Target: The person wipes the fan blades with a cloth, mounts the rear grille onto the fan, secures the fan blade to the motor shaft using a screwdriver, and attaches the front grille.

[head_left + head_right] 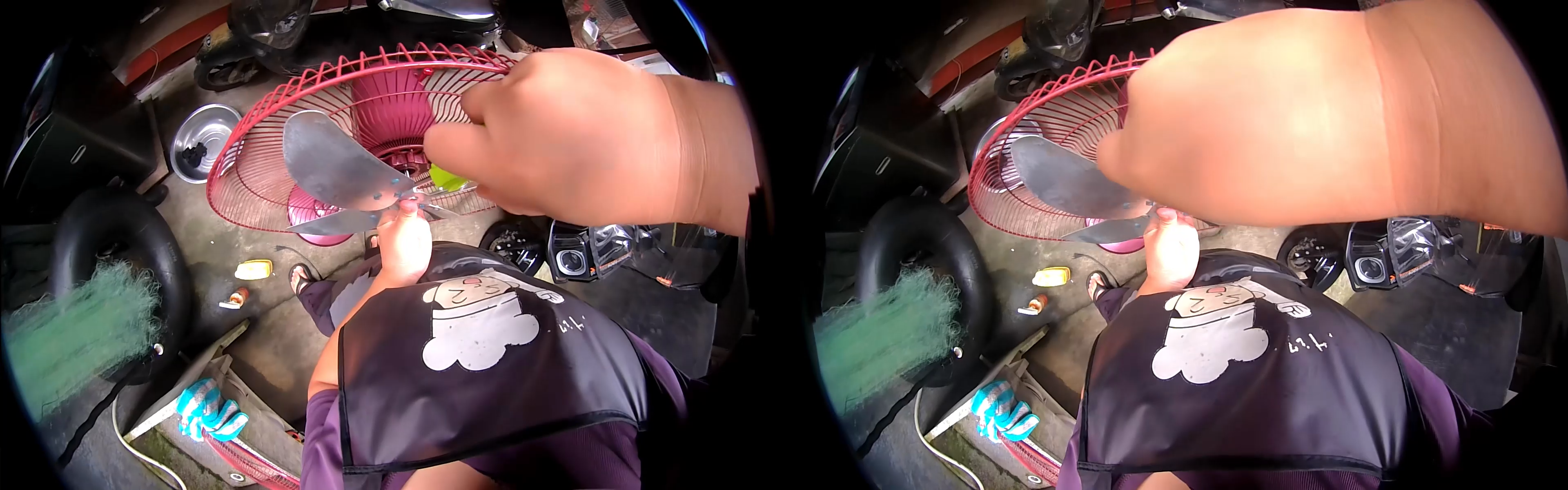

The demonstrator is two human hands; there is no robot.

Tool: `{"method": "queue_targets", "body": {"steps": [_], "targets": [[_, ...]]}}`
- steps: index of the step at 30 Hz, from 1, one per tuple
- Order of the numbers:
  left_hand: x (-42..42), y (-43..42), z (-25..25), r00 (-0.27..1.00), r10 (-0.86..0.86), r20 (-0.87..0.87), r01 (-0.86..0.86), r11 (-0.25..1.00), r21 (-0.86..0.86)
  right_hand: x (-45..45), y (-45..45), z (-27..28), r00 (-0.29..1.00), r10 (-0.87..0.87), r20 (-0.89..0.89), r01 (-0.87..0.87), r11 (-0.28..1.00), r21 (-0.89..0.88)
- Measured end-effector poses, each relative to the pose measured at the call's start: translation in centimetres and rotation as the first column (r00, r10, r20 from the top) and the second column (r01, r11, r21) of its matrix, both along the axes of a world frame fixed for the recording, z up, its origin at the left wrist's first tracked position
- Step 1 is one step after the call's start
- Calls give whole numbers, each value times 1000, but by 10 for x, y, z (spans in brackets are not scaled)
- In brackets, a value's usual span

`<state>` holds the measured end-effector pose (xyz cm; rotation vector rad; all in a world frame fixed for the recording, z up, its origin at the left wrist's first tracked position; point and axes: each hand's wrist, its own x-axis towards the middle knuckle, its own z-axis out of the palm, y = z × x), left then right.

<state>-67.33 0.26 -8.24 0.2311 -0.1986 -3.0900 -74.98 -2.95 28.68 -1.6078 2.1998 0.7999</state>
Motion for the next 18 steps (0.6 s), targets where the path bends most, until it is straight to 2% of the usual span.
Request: {"method": "queue_targets", "body": {"steps": [2, 4, 6, 7, 8, 10, 11, 14, 17, 18], "targets": [[1, 4, -4, 999, -17, -41, 19, 999, 36, 9, -9, 7, 995, -98, 15, 98, 995, -29], [-1, 6, -5, 999, 0, -49, -1, 1000, -27, 7, -3, 3, 988, -154, 18, 154, 987, -46], [-3, 7, -5, 999, -13, -41, 11, 999, -52, -3, 14, -12, 989, -150, -18, 150, 986, 73], [-4, 9, -5, 999, -26, -35, 24, 998, -54, 0, 16, -12, 987, -158, -21, 160, 984, 74], [-4, 10, -5, 999, -39, -29, 37, 998, -57, 5, 18, -13, 958, -286, -29, 287, 956, 52], [-4, 9, 4, 996, -24, 83, 28, 998, -52, 11, 3, -6, 909, -416, -28, 417, 909, 28], [-3, 7, 9, 993, -30, 118, 36, 998, -44, 13, -4, 7, 846, -521, 118, 530, 846, -61], [0, 6, 3, 994, -33, 108, 41, 996, -77, 11, 14, 7, 886, -458, 74, 464, 878, -114], [-2, 3, -6, 998, 22, 66, -14, 992, -123, 9, 15, 9, 977, -207, 44, 206, 978, 16], [-3, -3, 11, 998, 35, 53, -29, 992, -125, 4, 16, 6, 993, -106, 47, 104, 994, 41]]}}
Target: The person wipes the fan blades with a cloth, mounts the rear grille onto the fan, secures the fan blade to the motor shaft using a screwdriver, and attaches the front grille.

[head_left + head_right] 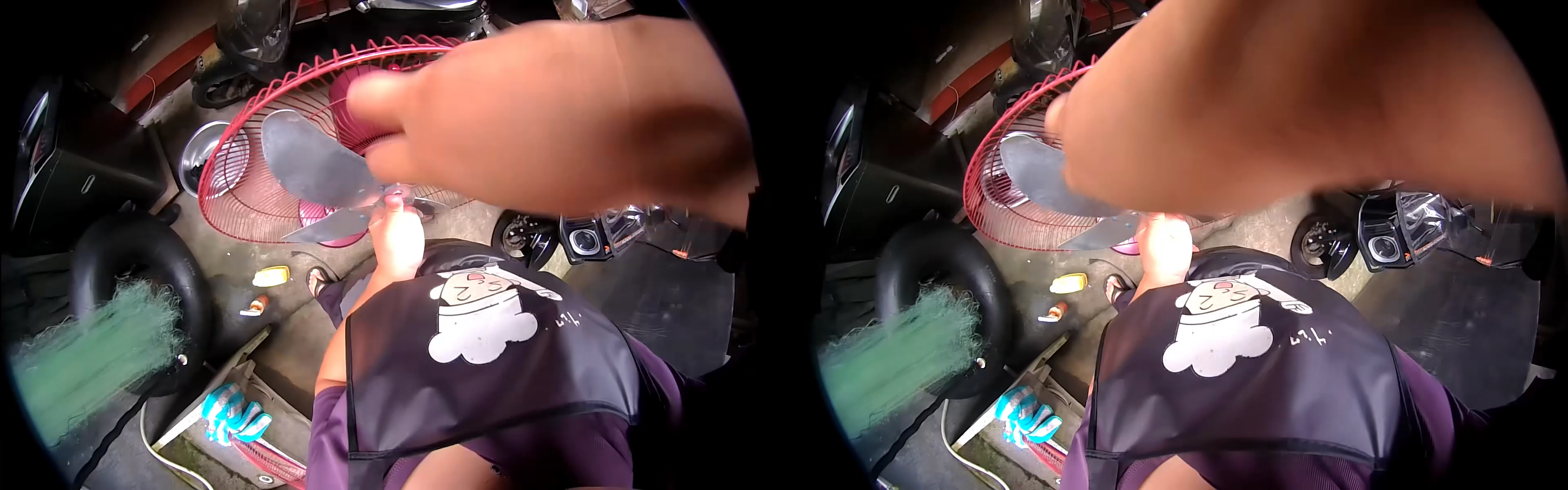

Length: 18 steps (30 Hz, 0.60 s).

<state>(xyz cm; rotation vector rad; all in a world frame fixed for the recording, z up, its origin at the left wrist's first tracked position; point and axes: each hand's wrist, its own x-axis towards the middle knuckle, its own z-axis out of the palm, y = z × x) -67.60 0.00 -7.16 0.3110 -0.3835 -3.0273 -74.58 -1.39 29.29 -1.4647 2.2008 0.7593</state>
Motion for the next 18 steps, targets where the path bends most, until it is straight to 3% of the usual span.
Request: {"method": "queue_targets", "body": {"steps": [3, 5, 6, 8, 10, 11, 18], "targets": [[2, -5, 15, 1000, 9, -15, -9, 1000, -17, -22, 3, -7, 858, 514, -7, -511, 852, -113], [4, -4, 0, 1000, -13, 19, 13, 1000, -5, -28, 0, -6, 757, 653, 36, -629, 742, -233], [5, -5, -8, 999, -15, 31, 15, 1000, 1, -27, 0, -7, 718, 695, 26, -676, 706, -209], [8, 0, -23, 998, -58, 9, 58, 998, 18, -26, 4, -11, 673, 739, 34, -722, 666, -185], [5, 2, -11, 999, -38, -21, 38, 999, 2, -27, 4, -18, 839, 545, 16, -527, 819, -227], [5, 3, -10, 999, -50, 13, 50, 999, -2, -34, 3, -17, 707, 706, 44, -693, 704, -156], [3, 6, -6, 998, 9, 67, -10, 1000, 10, -32, -5, -20, 769, 628, 115, -624, 778, -76]]}}
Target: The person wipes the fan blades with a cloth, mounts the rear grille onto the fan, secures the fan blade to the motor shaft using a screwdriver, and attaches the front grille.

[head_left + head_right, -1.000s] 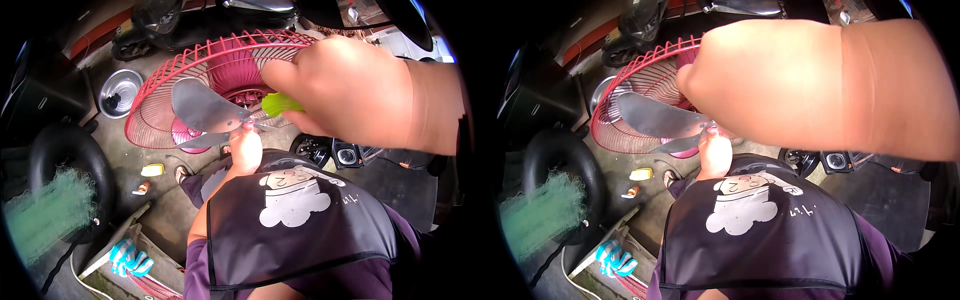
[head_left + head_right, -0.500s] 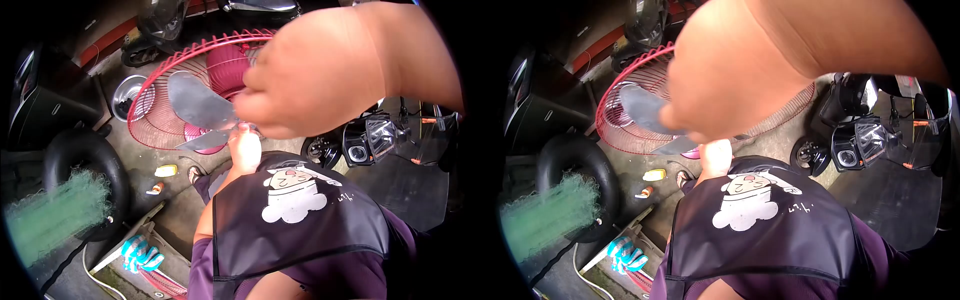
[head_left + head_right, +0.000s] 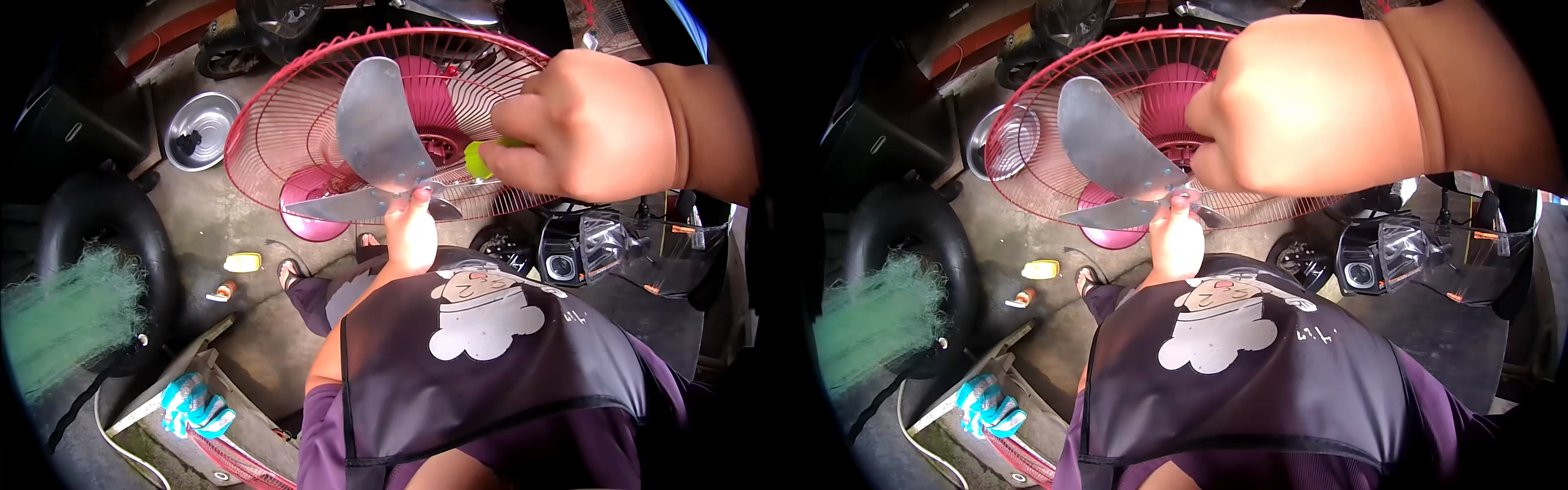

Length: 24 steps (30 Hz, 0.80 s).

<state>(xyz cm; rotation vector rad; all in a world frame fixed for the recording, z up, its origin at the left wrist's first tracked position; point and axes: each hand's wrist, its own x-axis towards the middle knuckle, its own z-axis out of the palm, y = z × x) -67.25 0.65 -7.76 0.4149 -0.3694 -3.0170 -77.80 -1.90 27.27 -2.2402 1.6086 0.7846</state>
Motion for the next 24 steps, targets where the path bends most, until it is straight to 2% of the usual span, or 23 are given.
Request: {"method": "queue_targets", "body": {"steps": [1, 5, 8, 11, 19, 24], "targets": [[-2, 2, 0, 999, 36, -3, -36, 999, 0, 2, 0, 1, 999, -26, -42, 27, 999, 16], [0, -2, -1, 1000, -2, -10, 2, 1000, 18, 7, -4, -1, 994, -94, -55, 97, 994, 49], [1, -9, 11, 999, 8, -48, -7, 1000, 11, 12, -9, -5, 992, -118, -34, 117, 993, -22], [1, -9, 16, 998, 38, -49, -32, 993, 117, 15, -11, -5, 988, -148, -44, 148, 989, -21], [3, -4, 10, 1000, 13, -9, -12, 997, 70, 26, -9, -7, 955, -289, -72, 287, 957, -44], [6, -4, 5, 999, -16, 29, 15, 999, 35, 32, -6, -8, 943, -316, -100, 310, 948, -72]]}}
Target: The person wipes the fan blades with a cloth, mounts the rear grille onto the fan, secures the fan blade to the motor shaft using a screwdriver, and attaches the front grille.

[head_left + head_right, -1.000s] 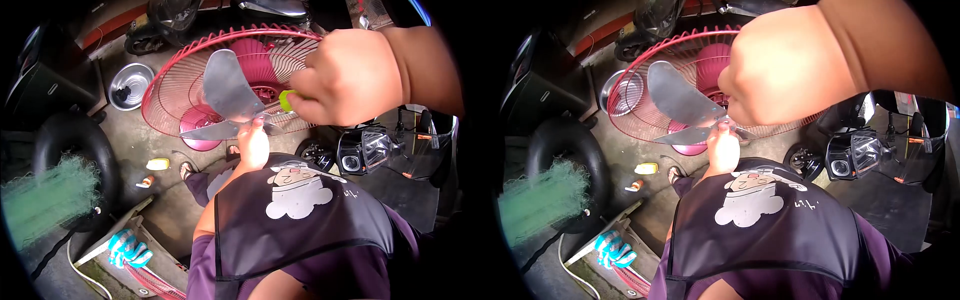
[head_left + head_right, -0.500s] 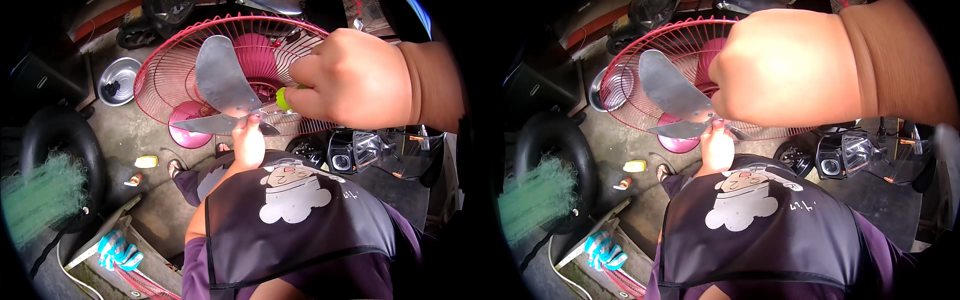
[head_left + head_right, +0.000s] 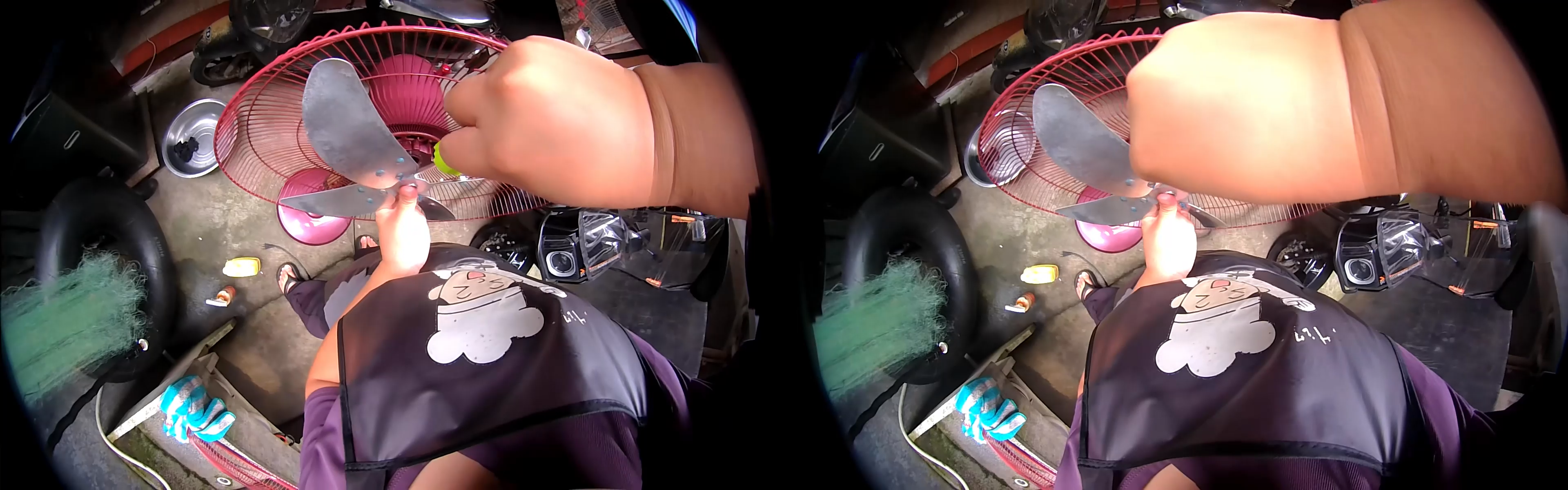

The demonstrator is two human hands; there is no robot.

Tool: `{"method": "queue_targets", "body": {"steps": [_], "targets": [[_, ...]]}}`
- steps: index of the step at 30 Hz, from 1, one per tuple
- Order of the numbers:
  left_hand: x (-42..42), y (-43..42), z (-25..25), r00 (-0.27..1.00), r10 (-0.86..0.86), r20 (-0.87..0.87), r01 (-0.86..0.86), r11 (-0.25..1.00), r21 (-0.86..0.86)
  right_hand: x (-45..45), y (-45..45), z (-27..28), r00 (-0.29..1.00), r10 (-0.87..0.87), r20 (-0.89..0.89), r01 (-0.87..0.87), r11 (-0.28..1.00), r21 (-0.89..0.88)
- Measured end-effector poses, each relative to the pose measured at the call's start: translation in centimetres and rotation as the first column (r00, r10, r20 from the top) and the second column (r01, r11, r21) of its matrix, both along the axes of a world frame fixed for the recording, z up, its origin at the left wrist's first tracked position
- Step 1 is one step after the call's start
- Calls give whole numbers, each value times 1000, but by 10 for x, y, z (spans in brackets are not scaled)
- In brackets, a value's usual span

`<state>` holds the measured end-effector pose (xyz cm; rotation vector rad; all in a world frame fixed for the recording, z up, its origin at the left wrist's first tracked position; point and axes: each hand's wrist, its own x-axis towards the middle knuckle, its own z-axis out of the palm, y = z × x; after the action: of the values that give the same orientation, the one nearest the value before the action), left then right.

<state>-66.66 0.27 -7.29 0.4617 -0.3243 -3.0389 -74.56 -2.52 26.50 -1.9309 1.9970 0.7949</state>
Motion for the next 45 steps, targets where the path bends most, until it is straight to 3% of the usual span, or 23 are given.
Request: {"method": "queue_targets", "body": {"steps": [4, 9, 15, 17, 19, 21, 22, 24, 25, 27, 28, 29, 30, 32, 33, 35, 36, 38, 40, 41, 42, 44, 45], "targets": [[2, -1, 1, 998, -3, -59, 0, 998, -56, 3, 4, -5, 992, -117, 44, 120, 991, -63], [2, -5, 8, 1000, 22, -15, -23, 997, -79, 11, 12, 4, 989, -140, -38, 138, 989, -58], [-2, -17, 14, 997, 71, 6, -71, 997, -14, 29, 38, 103, 962, -272, 35, 274, 958, -86], [-2, -23, 20, 998, 62, -30, -64, 996, -61, 41, 81, 118, 915, -393, 86, 403, 886, -230], [-1, -36, 15, 999, 18, 47, -8, 982, -188, 48, 147, 107, 834, -509, 213, 541, 678, -498], [-3, -41, 21, 989, 59, 137, 1, 917, -399, 48, 226, 69, 692, -562, 454, 676, 281, -682], [-3, -42, 33, 988, 73, 139, -10, 913, -407, 52, 267, 37, 587, -538, 605, 741, 56, -670], [-1, -44, 63, 988, 88, 129, 35, 678, -734, 69, 336, -43, 350, -361, 864, 801, -363, -476], [0, -48, 73, 986, 66, 151, 70, 662, -746, 76, 339, -74, 287, -248, 925, 786, -492, -375], [-1, -64, 71, 996, -35, 84, 91, 336, -937, 90, 347, -136, 232, 32, 972, 693, -707, -142], [-1, -72, 77, 993, -95, 71, 82, 111, -990, 95, 342, -151, 206, 111, 972, 669, -741, -57], [1, -80, 86, 971, -129, 200, 188, -104, -977, 99, 339, -155, 191, 191, 963, 674, -739, 13], [0, -81, 85, 990, -124, 70, 39, -234, -972, 103, 339, -159, 177, 269, 947, 670, -738, 84], [-1, -84, 70, 991, -114, 76, 72, -37, -997, 104, 355, -164, 253, 180, 951, 674, -738, -39], [1, -83, 67, 989, -121, 85, 79, -52, -996, 104, 364, -164, 281, 164, 946, 653, -755, -63], [3, -78, 59, 993, -51, 109, 115, 126, -985, 101, 369, -157, 321, 174, 931, 624, -778, -69], [6, -74, 34, 992, -35, 120, 125, 291, -948, 101, 370, -155, 318, 220, 922, 627, -778, -30], [20, -49, 16, 911, -145, 385, 362, -161, -918, 103, 367, -159, 281, 275, 919, 598, -800, 57], [27, -24, 20, 617, -390, 684, 548, -410, -729, 108, 370, -160, 262, 285, 922, 595, -800, 78], [25, -32, 23, 532, -506, 679, 531, -425, -733, 109, 371, -160, 246, 298, 922, 591, -800, 101], [25, -38, 39, 522, -510, 683, 538, -425, -728, 110, 374, -160, 252, 276, 928, 562, -822, 92], [29, -50, 80, 445, -782, 437, 735, 40, -677, 107, 379, -154, 249, 280, 927, 580, -810, 89], [30, -56, 109, 463, -782, 416, 733, 74, -677, 105, 379, -154, 255, 266, 930, 566, -820, 80]]}}
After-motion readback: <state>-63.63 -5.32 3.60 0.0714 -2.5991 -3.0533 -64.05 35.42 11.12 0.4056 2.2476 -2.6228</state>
